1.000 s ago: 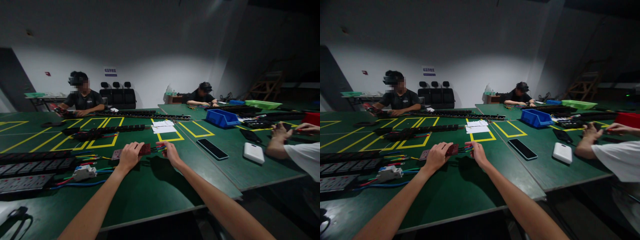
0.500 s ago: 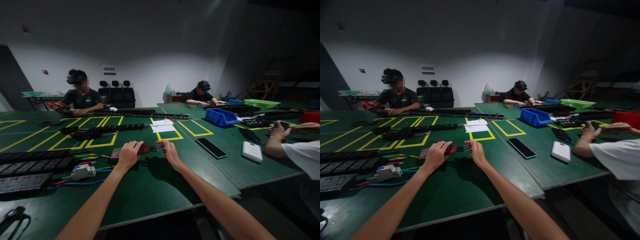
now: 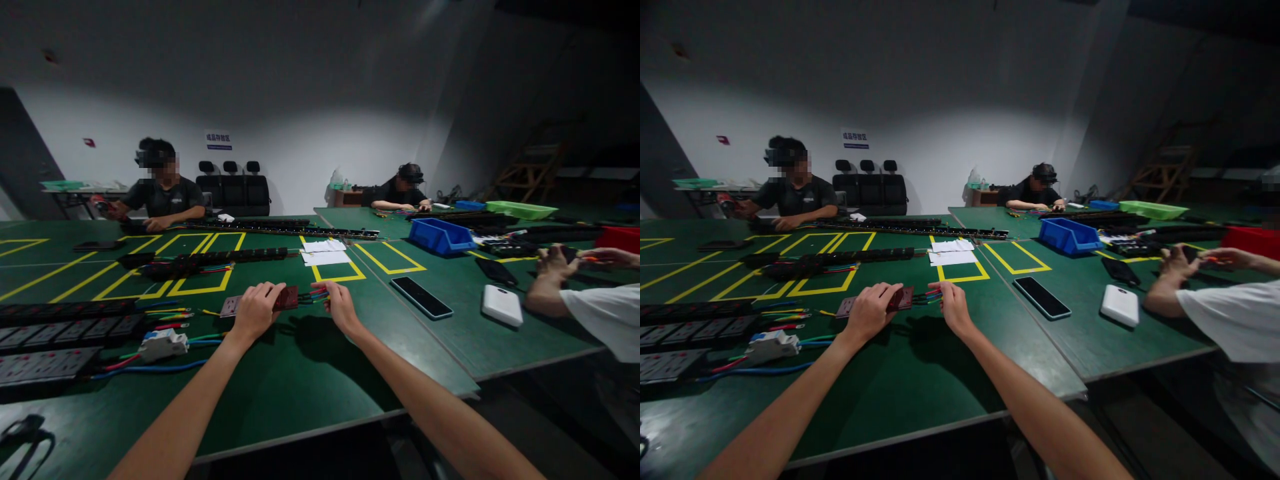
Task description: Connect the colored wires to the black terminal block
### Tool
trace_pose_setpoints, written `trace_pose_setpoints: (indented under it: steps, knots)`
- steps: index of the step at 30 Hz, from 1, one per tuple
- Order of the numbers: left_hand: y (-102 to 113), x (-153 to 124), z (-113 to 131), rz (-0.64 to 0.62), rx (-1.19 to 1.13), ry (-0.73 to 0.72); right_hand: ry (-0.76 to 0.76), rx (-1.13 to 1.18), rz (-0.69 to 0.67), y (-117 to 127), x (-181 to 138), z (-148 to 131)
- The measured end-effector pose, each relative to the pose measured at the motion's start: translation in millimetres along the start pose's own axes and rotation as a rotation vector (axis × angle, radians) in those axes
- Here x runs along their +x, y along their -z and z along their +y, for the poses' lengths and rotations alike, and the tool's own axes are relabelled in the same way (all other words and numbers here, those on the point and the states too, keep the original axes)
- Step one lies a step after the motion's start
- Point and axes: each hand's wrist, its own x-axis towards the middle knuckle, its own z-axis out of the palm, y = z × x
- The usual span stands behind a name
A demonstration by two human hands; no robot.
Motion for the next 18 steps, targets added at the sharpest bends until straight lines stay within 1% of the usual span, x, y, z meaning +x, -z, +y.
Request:
trace_pose_setpoints:
  steps: [9, 13, 15, 18]
  knots:
    - [2.2, 0.6, -0.4, -0.021, 0.024, 0.003, -0.031, 0.022, -0.020, -0.8, -0.4, -1.5]
    - [2.2, 0.2, 0.2, -0.008, 0.011, 0.016, -0.044, 0.051, -0.030, -0.7, -0.9, -0.9]
    - [2.5, -0.1, 1.1, -0.003, 0.003, 0.017, -0.024, 0.023, -0.009, -0.6, -2.3, -1.1]
    - [3.0, -0.2, 2.3, -0.002, -0.004, 0.013, 0.057, -0.077, 0.033, 0.1, -4.4, -0.2]
